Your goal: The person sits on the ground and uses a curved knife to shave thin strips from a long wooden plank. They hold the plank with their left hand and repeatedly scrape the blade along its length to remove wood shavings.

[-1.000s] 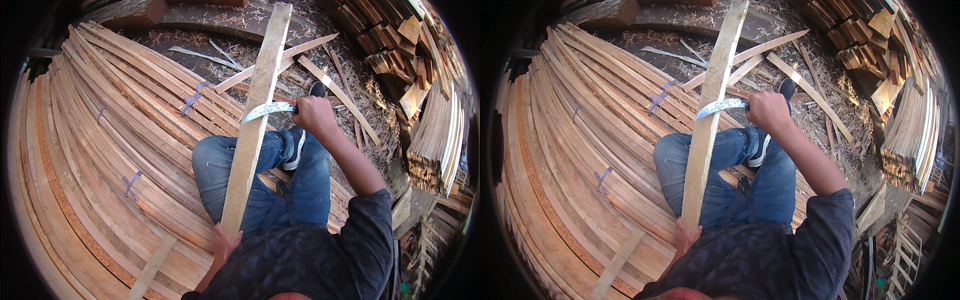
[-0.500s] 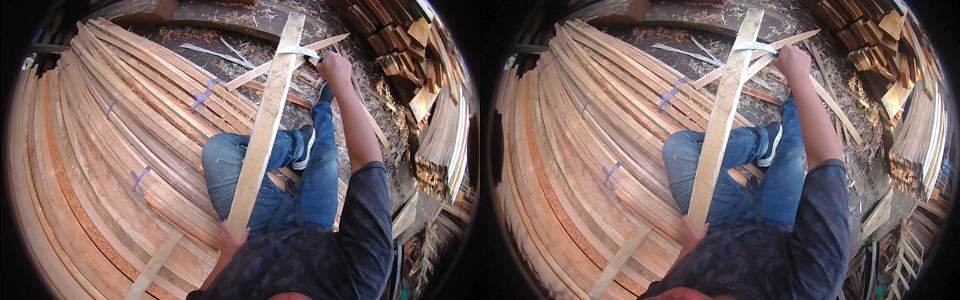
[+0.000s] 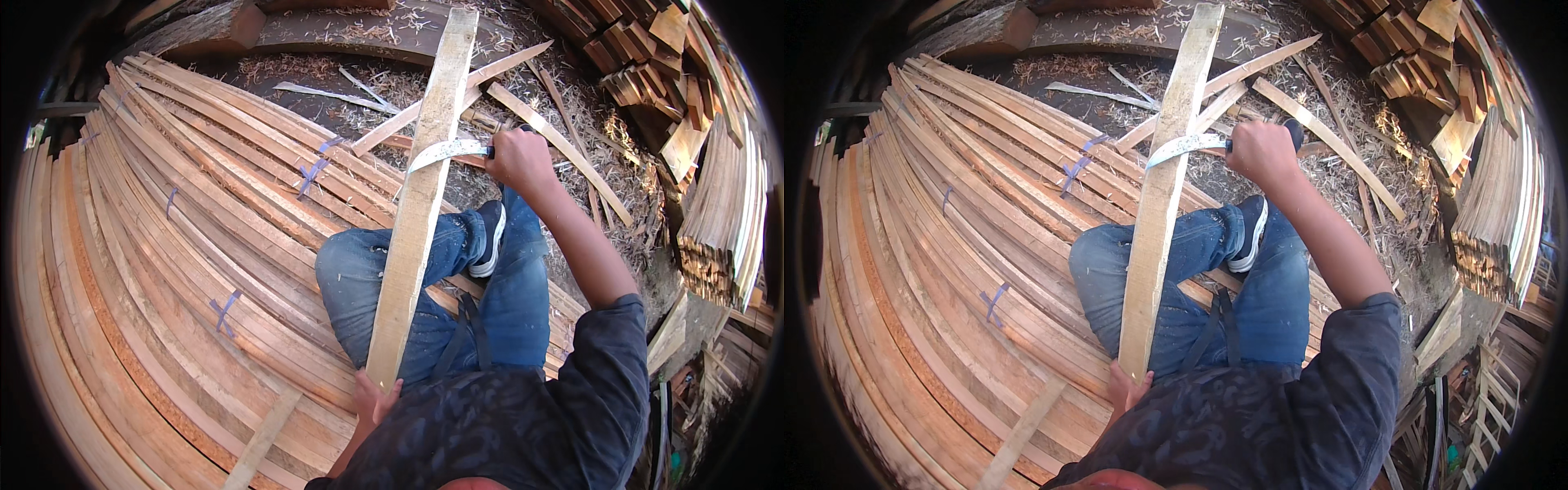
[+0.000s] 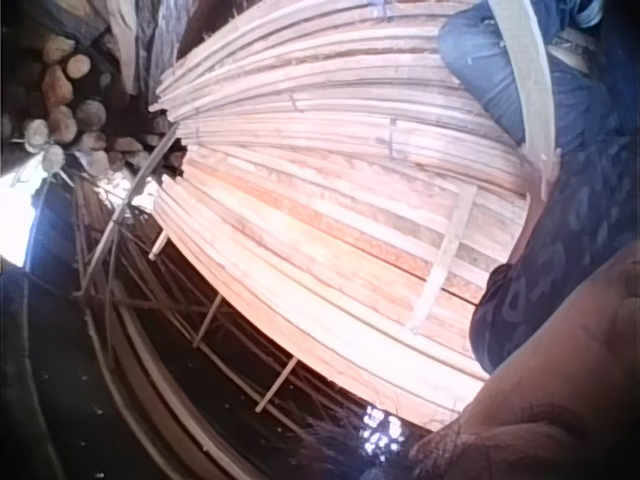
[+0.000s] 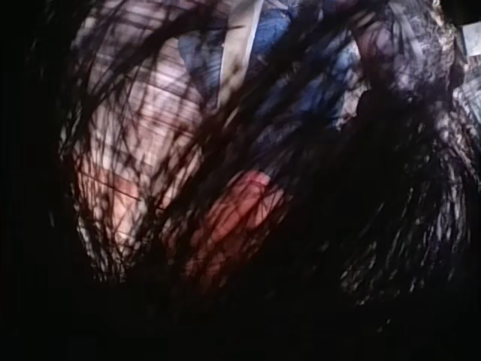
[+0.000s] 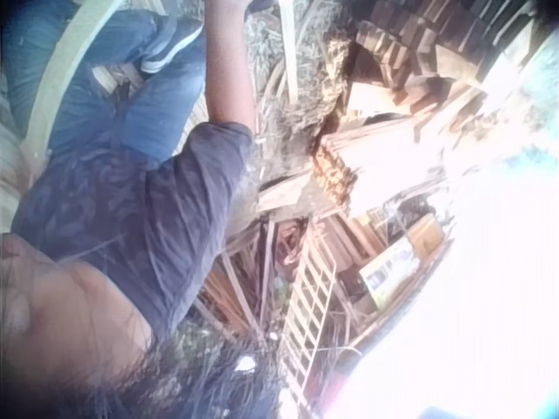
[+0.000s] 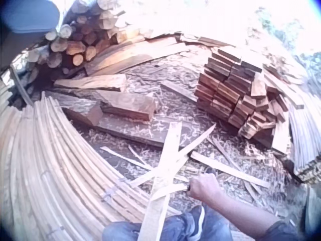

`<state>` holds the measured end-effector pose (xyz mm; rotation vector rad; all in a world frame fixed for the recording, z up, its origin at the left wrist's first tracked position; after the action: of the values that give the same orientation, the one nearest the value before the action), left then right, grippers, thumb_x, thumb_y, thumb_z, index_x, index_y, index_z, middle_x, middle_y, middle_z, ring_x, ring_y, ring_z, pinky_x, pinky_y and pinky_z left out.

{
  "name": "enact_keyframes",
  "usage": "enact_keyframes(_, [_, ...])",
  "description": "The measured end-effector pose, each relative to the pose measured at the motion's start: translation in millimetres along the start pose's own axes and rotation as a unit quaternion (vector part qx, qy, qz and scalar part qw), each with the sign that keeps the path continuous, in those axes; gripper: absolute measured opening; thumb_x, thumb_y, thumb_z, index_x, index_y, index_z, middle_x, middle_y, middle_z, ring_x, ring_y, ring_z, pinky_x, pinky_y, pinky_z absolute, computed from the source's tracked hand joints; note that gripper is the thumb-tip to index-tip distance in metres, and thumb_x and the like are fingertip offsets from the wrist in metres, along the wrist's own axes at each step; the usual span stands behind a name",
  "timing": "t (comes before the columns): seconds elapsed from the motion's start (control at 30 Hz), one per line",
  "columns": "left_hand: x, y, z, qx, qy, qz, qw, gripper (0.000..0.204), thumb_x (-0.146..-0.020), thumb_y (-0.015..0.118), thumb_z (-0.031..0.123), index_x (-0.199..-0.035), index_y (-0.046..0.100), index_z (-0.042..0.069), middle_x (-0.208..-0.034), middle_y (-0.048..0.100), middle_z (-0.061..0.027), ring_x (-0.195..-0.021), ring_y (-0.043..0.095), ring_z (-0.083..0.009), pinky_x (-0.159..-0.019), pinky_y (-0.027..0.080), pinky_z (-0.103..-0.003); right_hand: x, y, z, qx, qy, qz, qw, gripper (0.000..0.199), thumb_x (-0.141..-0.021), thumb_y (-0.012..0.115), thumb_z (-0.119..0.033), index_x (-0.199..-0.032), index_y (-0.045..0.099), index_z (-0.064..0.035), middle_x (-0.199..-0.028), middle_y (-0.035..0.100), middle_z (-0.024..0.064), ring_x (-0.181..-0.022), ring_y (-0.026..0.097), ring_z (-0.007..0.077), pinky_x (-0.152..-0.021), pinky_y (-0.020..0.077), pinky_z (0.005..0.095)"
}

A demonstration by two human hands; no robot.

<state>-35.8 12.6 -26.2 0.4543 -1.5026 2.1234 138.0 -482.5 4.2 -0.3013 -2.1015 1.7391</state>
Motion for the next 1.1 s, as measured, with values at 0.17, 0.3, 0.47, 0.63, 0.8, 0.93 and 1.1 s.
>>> enact_keyframes(0.17, [3.6, -2.8, 5.2, -0.004, 0.006, 0.047, 0.999, 0.09, -0.07, 0.076, 0.058, -0.124, 0.04, -0.005, -0.101, 0.057, -0.0259, -0.092, 0.059, -0.0457, -0.075, 0.048, -0.052, -39.9, 24.1, 19.1, 0.003, 0.017, 0.022, 1.0, 0.016, -0.069, 0.065, -0.018, -0.072, 0.069, -0.0021, -0.072, 0.067, 0.0211, -0.07, 0.068, 0.0372, -0.068, 0.0555, 0.0464])
enact_keyframes(0.3, [3.1, -7.4, 12.3, -0.02, 0.048, 0.081, 0.995, 0.087, -0.069, 0.077, 0.057, -0.121, 0.043, -0.005, -0.099, 0.057, -0.0243, -0.09, 0.059, -0.0454, -0.074, 0.048, -0.051, -72.0, 6.9, 68.3, 0.015, 0.127, 0.021, 0.992, 0.022, -0.073, 0.064, -0.019, -0.081, 0.07, 0.0004, -0.088, 0.07, 0.0215, -0.083, 0.069, 0.037, -0.075, 0.0558, 0.0447])
enact_keyframes(0.47, [-2.8, -9.7, 11.6, -0.043, 0.066, 0.072, 0.994, 0.085, -0.069, 0.077, 0.057, -0.118, 0.045, -0.004, -0.098, 0.056, -0.0242, -0.089, 0.058, -0.0463, -0.074, 0.048, -0.051, -80.3, -9.8, 91.3, 0.021, 0.17, 0.084, 0.982, 0.025, -0.074, 0.069, -0.025, -0.084, 0.071, -0.0026, -0.087, 0.07, 0.0205, -0.086, 0.069, 0.0352, -0.074, 0.0553, 0.0454])
enact_keyframes(0.63, [-4.0, -0.6, 0.8, -0.002, -0.009, 0.016, 1.0, 0.083, -0.07, 0.077, 0.057, -0.118, 0.044, -0.003, -0.097, 0.056, -0.0242, -0.09, 0.057, -0.0475, -0.077, 0.046, -0.053, -0.4, -36.3, -2.4, -0.069, 0.031, 0.061, 0.995, 0.018, -0.075, 0.067, -0.022, -0.08, 0.072, -0.0047, -0.072, 0.068, 0.0172, -0.071, 0.069, 0.0332, -0.067, 0.0558, 0.0426])
enact_keyframes(0.8, [-5.5, -7.5, 8.7, 0.014, -0.009, 0.012, 1.0, 0.081, -0.07, 0.077, 0.053, -0.119, 0.043, -0.001, -0.098, 0.058, -0.0262, -0.091, 0.058, -0.0486, -0.078, 0.046, -0.053, 35.7, 12.3, -19.9, -0.043, -0.041, -0.004, 0.998, 0.016, -0.066, 0.069, -0.019, -0.077, 0.072, -0.008, -0.067, 0.066, 0.0166, -0.064, 0.067, 0.0337, -0.064, 0.0543, 0.0432])
enact_keyframes(0.93, [-2.1, -4.6, 7.7, -0.013, 0.019, 0.05, 0.998, 0.08, -0.069, 0.078, 0.05, -0.119, 0.043, -0.002, -0.098, 0.059, -0.0268, -0.09, 0.058, -0.0481, -0.076, 0.047, -0.053, 15.2, 34.3, -11.9, -0.032, -0.032, -0.036, 0.998, 0.016, -0.065, 0.067, -0.02, -0.071, 0.07, -0.0062, -0.068, 0.066, 0.0187, -0.067, 0.067, 0.0352, -0.064, 0.0547, 0.0436])
enact_keyframes(1.1, [-0.9, -4.3, 14.1, -0.02, 0.064, 0.118, 0.991, 0.076, -0.071, 0.075, 0.056, -0.112, 0.046, -0.002, -0.09, 0.056, -0.0226, -0.081, 0.059, -0.0455, -0.067, 0.047, -0.052, -21.3, 27.2, 5.2, -0.013, 0.042, 0.004, 0.999, 0.02, -0.069, 0.066, -0.02, -0.074, 0.071, -0.002, -0.076, 0.067, 0.0226, -0.071, 0.067, 0.0384, -0.07, 0.0552, 0.045])
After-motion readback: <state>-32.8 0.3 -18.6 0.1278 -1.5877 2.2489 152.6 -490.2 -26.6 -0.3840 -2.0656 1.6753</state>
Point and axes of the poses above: each hand's wrist, its own x-axis away from the middle knuckle, its own y-axis out of the palm, z = x × y, the point moved 6 cm from there along -x, towards the middle knuckle
